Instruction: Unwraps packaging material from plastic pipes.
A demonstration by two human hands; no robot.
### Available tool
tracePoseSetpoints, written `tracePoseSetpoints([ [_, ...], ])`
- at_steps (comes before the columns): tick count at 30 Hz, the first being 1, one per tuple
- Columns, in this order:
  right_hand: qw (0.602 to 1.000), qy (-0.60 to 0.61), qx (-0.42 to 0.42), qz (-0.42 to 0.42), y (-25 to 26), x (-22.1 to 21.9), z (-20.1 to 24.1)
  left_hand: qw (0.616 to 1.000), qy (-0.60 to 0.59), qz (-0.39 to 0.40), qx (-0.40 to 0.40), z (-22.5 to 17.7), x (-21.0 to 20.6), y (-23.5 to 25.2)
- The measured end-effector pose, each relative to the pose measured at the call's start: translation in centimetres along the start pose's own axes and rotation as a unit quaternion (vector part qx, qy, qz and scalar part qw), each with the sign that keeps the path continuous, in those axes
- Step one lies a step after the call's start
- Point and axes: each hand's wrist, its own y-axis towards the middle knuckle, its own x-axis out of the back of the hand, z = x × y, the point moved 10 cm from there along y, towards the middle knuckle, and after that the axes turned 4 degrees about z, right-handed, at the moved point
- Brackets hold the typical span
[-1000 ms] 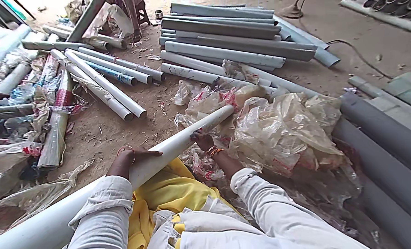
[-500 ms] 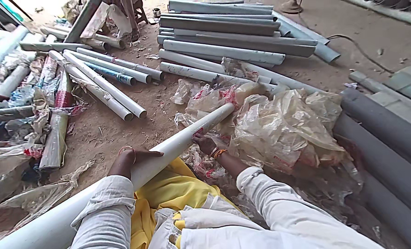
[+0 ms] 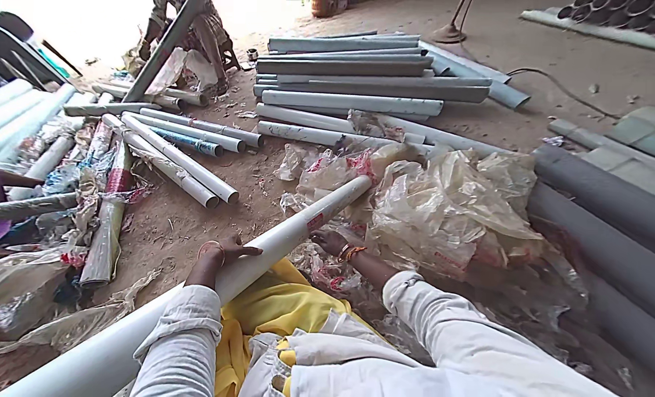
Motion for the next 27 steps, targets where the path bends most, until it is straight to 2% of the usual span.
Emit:
tracePoseSetpoints([
  [2, 0.986, 0.083, -0.049, -0.134, -1.4, 2.5, -0.9, 0.999, 0.037, -0.009, -0.019, -0.6, 0.3, -0.2],
  [4, 0.975, 0.079, -0.092, -0.189, -2.1, 3.8, -0.5, 0.996, 0.09, -0.007, -0.021, -1.3, 0.1, -0.5],
  [8, 0.995, -0.066, -0.042, -0.062, 0.9, 0.7, 2.2, 0.967, 0.248, 0.008, 0.057, -3.0, -1.2, -2.8],
  [10, 0.991, -0.107, -0.007, -0.074, 1.9, 0.6, 3.2, 0.959, 0.274, -0.012, 0.065, -3.3, -2.2, -2.8],
  [12, 0.988, -0.133, 0.014, -0.07, 2.4, 0.3, 3.4, 0.958, 0.278, -0.044, 0.058, -3.2, -2.4, -2.3],
  [15, 0.992, -0.119, 0.028, -0.039, 2.4, 0.2, 3.5, 0.96, 0.273, -0.038, 0.05, -3.4, -2.4, -2.1],
  [18, 0.99, -0.085, 0.106, -0.023, 2.3, 0.7, 4.8, 0.967, 0.251, -0.033, 0.041, -3.2, -1.6, -1.5],
  [19, 0.986, -0.088, 0.14, -0.003, 1.6, 0.3, 5.6, 0.969, 0.24, -0.031, 0.042, -3.0, -1.4, -1.5],
  [21, 0.975, -0.122, 0.164, 0.09, -0.4, -1.9, 6.4, 0.978, 0.206, -0.03, 0.029, -2.6, -0.6, -1.2],
  [23, 0.977, -0.11, 0.119, 0.139, -1.8, -3.8, 4.4, 0.981, 0.19, -0.023, 0.015, -2.7, 0.1, -0.8],
  [24, 0.985, -0.076, 0.077, 0.131, -2.2, -3.9, 2.6, 0.982, 0.187, -0.017, 0.013, -3.0, 0.3, -0.6],
  [25, 0.993, -0.026, 0.035, 0.106, -2.6, -3.4, 0.6, 0.982, 0.186, -0.011, 0.012, -3.4, 0.3, -0.6],
  [27, 0.995, 0.092, -0.034, 0.002, -3.5, -1.6, -2.2, 0.982, 0.186, -0.006, 0.012, -4.2, -0.1, -1.1],
])
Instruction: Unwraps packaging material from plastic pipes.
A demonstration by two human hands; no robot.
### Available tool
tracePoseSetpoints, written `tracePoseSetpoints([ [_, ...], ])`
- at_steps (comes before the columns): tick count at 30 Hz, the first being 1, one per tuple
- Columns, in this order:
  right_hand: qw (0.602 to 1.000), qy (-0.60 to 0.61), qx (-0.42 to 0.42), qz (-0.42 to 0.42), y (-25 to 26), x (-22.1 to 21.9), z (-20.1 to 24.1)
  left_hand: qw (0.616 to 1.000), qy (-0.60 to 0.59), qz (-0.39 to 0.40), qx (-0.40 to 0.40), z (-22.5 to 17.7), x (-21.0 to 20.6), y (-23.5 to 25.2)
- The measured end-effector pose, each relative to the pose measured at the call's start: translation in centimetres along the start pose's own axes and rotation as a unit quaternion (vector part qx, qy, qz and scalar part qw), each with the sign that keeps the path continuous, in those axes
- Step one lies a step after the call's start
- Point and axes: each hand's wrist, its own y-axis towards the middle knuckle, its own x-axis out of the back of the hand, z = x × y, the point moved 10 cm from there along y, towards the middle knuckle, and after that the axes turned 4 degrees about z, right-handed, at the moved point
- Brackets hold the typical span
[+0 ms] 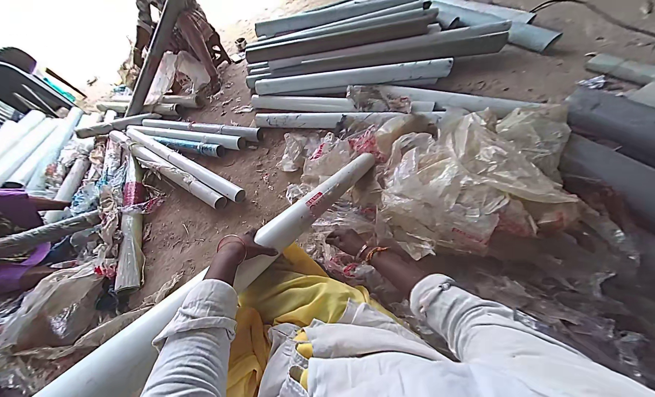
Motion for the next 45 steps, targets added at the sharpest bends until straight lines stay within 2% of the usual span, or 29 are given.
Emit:
tracePoseSetpoints([
  [2, 0.99, 0.07, -0.068, -0.106, -0.9, 2.7, -0.1, 1.0, -0.005, 0.0, 0.002, -0.4, -0.3, -0.3],
  [3, 0.983, 0.081, -0.092, -0.133, -0.9, 3.7, 0.4, 1.0, -0.003, -0.002, 0.005, -0.4, -0.5, -0.3],
  [6, 0.981, 0.09, -0.107, -0.135, 0.6, 4.9, 2.9, 1.0, 0.0, -0.001, 0.013, 0.0, -1.1, -0.2],
  [11, 0.992, 0.051, -0.009, -0.114, 3.4, 2.6, 6.7, 1.0, -0.023, 0.015, 0.01, 0.4, -2.3, -0.2],
  [15, 0.992, 0.003, -0.011, -0.124, 2.8, 0.6, 6.8, 0.999, -0.048, 0.018, 0.009, 1.0, -2.9, 0.5],
  [18, 0.987, -0.024, 0.037, -0.156, 1.9, 0.3, 7.2, 0.998, -0.059, 0.017, 0.009, 1.1, -2.8, 0.2],
  [20, 0.99, -0.072, 0.046, -0.109, 1.2, -0.3, 7.3, 0.998, -0.063, 0.017, 0.008, 1.0, -2.7, 0.1],
  [22, 0.992, -0.121, -0.016, -0.008, 0.6, -1.3, 6.1, 0.998, -0.067, 0.017, 0.005, 0.7, -2.6, -0.1],
  [23, 0.995, -0.086, -0.046, -0.02, 0.3, -0.8, 5.3, 0.998, -0.064, 0.018, 0.005, 0.7, -2.6, -0.2],
  [26, 0.98, 0.082, -0.094, -0.157, -0.2, 2.7, 3.6, 0.998, -0.065, 0.016, 0.006, 0.8, -2.7, 0.2],
  [28, 0.975, 0.106, -0.109, -0.161, 0.4, 3.7, 3.8, 0.998, -0.066, 0.019, 0.005, 1.1, -3.0, 0.6],
  [32, 0.985, 0.097, -0.049, -0.138, 3.0, 3.4, 5.5, 0.998, -0.054, 0.02, 0.009, 1.0, -2.7, 0.6],
  [35, 0.99, 0.036, 0.015, -0.136, 4.1, 2.4, 6.7, 0.998, -0.054, 0.019, 0.012, 1.3, -2.9, 0.9],
  [43, 0.988, -0.071, 0.063, -0.121, 2.4, 0.6, 8.0, 0.998, -0.058, 0.024, 0.015, 1.7, -3.1, 1.6],
  [45, 0.99, -0.071, 0.05, -0.108, 2.1, 1.2, 7.6, 0.997, -0.069, 0.023, 0.006, 1.5, -3.0, 1.3],
])
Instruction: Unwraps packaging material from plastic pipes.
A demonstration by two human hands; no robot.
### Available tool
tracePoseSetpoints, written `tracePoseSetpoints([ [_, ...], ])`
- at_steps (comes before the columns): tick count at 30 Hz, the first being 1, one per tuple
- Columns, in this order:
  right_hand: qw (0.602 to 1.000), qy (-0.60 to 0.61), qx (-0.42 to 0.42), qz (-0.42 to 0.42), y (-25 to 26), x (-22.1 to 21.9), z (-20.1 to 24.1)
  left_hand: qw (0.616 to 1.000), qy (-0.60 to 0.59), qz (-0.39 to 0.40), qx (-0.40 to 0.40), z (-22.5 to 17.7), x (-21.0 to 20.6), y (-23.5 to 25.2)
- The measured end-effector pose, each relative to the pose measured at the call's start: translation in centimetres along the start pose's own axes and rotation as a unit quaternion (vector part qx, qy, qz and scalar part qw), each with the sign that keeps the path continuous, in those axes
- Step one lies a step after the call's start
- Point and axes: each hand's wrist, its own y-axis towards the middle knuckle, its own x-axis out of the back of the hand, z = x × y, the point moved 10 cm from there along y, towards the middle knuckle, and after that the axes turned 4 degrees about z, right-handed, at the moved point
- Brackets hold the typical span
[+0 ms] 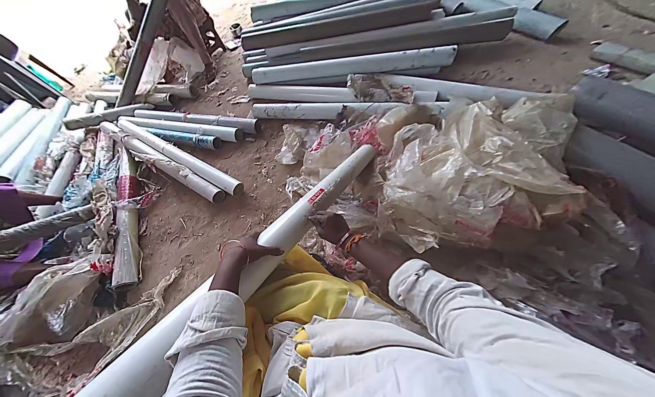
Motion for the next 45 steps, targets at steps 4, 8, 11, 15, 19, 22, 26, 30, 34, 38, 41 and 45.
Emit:
tracePoseSetpoints([
  [4, 0.998, 0.031, 0.012, -0.054, 0.7, 1.8, -0.8, 1.0, -0.01, -0.002, -0.006, -0.6, 0.0, -0.8],
  [8, 0.989, -0.11, 0.092, 0.024, 2.3, 1.0, 1.4, 1.0, -0.003, -0.001, -0.006, -0.4, -0.1, -0.6],
  [11, 0.962, -0.199, 0.182, 0.045, 2.9, 0.3, 2.1, 1.0, -0.003, 0.0, -0.006, -0.3, -0.1, -0.4],
  [15, 0.915, -0.261, 0.307, 0.024, 2.4, 0.4, 3.4, 1.0, -0.012, 0.0, -0.01, -0.2, -0.1, -0.1],
  [19, 0.885, -0.294, 0.358, 0.043, 2.0, 0.3, 4.6, 1.0, -0.018, 0.002, -0.016, -0.3, -0.2, 0.0],
  [22, 0.877, -0.31, 0.363, 0.054, 2.3, 0.0, 4.7, 1.0, -0.02, 0.003, -0.021, -0.3, -0.1, 0.1],
  [26, 0.873, -0.324, 0.357, 0.071, 2.2, -0.6, 4.2, 0.999, -0.024, -0.001, -0.03, 0.2, -0.2, 1.0],
  [30, 0.873, -0.279, 0.4, -0.004, 0.3, -0.8, 3.7, 0.998, -0.043, 0.005, -0.042, -0.1, -0.2, 0.9],
  [34, 0.937, -0.195, 0.288, 0.044, -1.0, -0.5, 3.0, 0.998, -0.047, 0.001, -0.041, -0.1, -0.1, 0.7],
  [38, 0.985, 0.002, 0.139, -0.104, -0.1, 2.7, 0.9, 0.997, -0.057, -0.002, -0.048, -0.1, -0.1, 1.0],
  [41, 0.99, 0.057, 0.09, -0.094, 1.1, 1.8, 0.2, 0.997, -0.059, -0.006, -0.047, 0.2, -0.2, 1.2],
  [45, 0.998, 0.024, 0.051, -0.04, 1.5, 0.1, 1.1, 0.998, -0.053, -0.005, -0.045, 0.3, -0.3, 1.5],
])
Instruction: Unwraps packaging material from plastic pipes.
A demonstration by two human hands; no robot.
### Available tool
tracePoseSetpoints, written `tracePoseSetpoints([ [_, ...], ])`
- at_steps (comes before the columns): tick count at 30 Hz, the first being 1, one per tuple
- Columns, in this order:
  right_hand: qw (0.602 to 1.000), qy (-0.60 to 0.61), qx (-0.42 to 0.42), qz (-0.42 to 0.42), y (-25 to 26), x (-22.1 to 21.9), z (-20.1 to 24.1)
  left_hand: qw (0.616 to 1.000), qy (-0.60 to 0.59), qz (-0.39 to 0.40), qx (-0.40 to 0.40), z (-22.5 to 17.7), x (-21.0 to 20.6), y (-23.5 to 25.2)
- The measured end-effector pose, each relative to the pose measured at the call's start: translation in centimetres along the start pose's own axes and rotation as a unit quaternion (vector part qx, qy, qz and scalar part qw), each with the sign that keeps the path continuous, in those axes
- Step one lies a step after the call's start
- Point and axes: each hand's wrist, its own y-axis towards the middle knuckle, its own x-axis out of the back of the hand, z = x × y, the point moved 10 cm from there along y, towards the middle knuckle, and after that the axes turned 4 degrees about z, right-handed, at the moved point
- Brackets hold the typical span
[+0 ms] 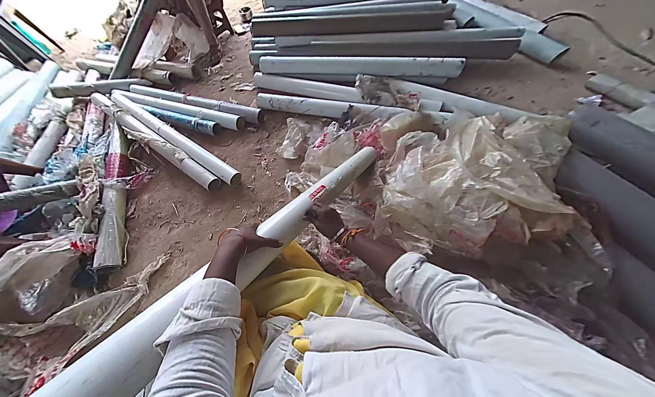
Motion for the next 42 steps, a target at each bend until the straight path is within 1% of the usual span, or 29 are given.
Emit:
tracePoseSetpoints([
  [2, 0.999, -0.034, 0.012, 0.034, -0.8, -1.1, 0.9, 1.0, 0.004, 0.001, 0.0, 0.1, -0.1, 0.2],
  [3, 0.996, -0.047, 0.038, 0.063, -1.6, -2.0, 1.7, 1.0, 0.007, 0.0, 0.001, 0.1, 0.0, 0.2],
  [5, 0.979, -0.078, 0.127, 0.139, -4.4, -4.5, 3.4, 1.0, 0.008, 0.001, 0.004, 0.1, 0.0, 0.1],
  [6, 0.97, -0.084, 0.141, 0.178, -5.8, -5.7, 3.6, 1.0, 0.009, 0.002, 0.005, 0.1, 0.0, 0.0],
  [7, 0.97, -0.084, 0.122, 0.194, -6.7, -6.0, 3.2, 1.0, 0.013, 0.004, 0.006, 0.0, 0.1, -0.1],
  [8, 0.976, -0.08, 0.071, 0.189, -6.7, -5.5, 2.1, 1.0, 0.015, 0.007, 0.009, -0.2, 0.2, -0.3],
  [9, 0.982, -0.066, -0.009, 0.176, -6.2, -4.3, 0.4, 1.0, 0.016, 0.015, 0.016, -0.5, 0.2, -0.7],
  [10, 0.987, -0.033, -0.082, 0.135, -5.4, -2.8, -1.2, 0.999, 0.017, 0.02, 0.021, -0.5, 0.1, -0.8],
  [11, 0.988, 0.012, -0.136, 0.073, -4.5, -1.1, -2.7, 0.999, 0.017, 0.018, 0.021, -0.3, 0.1, -0.7],
  [12, 0.981, 0.064, -0.182, 0.017, -3.7, 0.3, -4.0, 1.0, 0.016, 0.009, 0.014, -0.1, 0.0, -0.4],
  [13, 0.969, 0.113, -0.219, -0.017, -3.0, 0.9, -5.1, 1.0, 0.011, 0.004, 0.007, 0.0, 0.0, -0.2],
  [15, 0.946, 0.19, -0.255, -0.058, -1.9, 0.9, -6.4, 1.0, -0.004, 0.004, -0.002, -0.4, 0.0, -0.5],
  [16, 0.938, 0.209, -0.269, -0.061, -1.5, 0.6, -6.7, 1.0, -0.005, 0.005, 0.0, -0.6, 0.0, -0.9],
  [19, 0.91, 0.23, -0.345, -0.013, -1.1, -1.2, -7.4, 1.0, -0.003, 0.001, -0.005, -0.1, -0.1, -0.1],
  [21, 0.877, 0.287, -0.384, 0.0, -1.1, -2.7, -8.3, 1.0, 0.001, 0.0, -0.006, 0.0, -0.1, 0.1],
  [23, 0.829, 0.393, -0.397, -0.017, -1.2, -4.3, -9.0, 1.0, 0.004, 0.0, -0.005, 0.2, -0.2, 0.4],
  [25, 0.782, 0.494, -0.381, -0.02, -1.1, -5.1, -9.1, 1.0, 0.002, 0.001, -0.003, 0.1, -0.2, 0.2],
  [27, 0.757, 0.542, -0.365, -0.012, -1.1, -5.2, -8.9, 1.0, 0.006, 0.007, 0.0, -0.2, -0.1, -0.2],
  [31, 0.753, 0.533, -0.386, -0.01, -1.3, -4.7, -7.9, 1.0, 0.003, 0.008, -0.005, -0.4, -0.1, -0.3],
  [35, 0.732, 0.563, -0.383, -0.003, -1.1, -4.9, -7.4, 1.0, 0.009, 0.008, 0.004, -0.8, 0.0, -1.1],
  [38, 0.737, 0.552, -0.391, -0.014, -1.0, -5.2, -7.8, 1.0, 0.01, 0.01, 0.011, -1.0, -0.1, -1.5],
  [42, 0.759, 0.514, -0.399, -0.031, -1.1, -4.8, -7.8, 0.999, 0.019, 0.012, 0.023, -1.0, 0.0, -1.8],
])
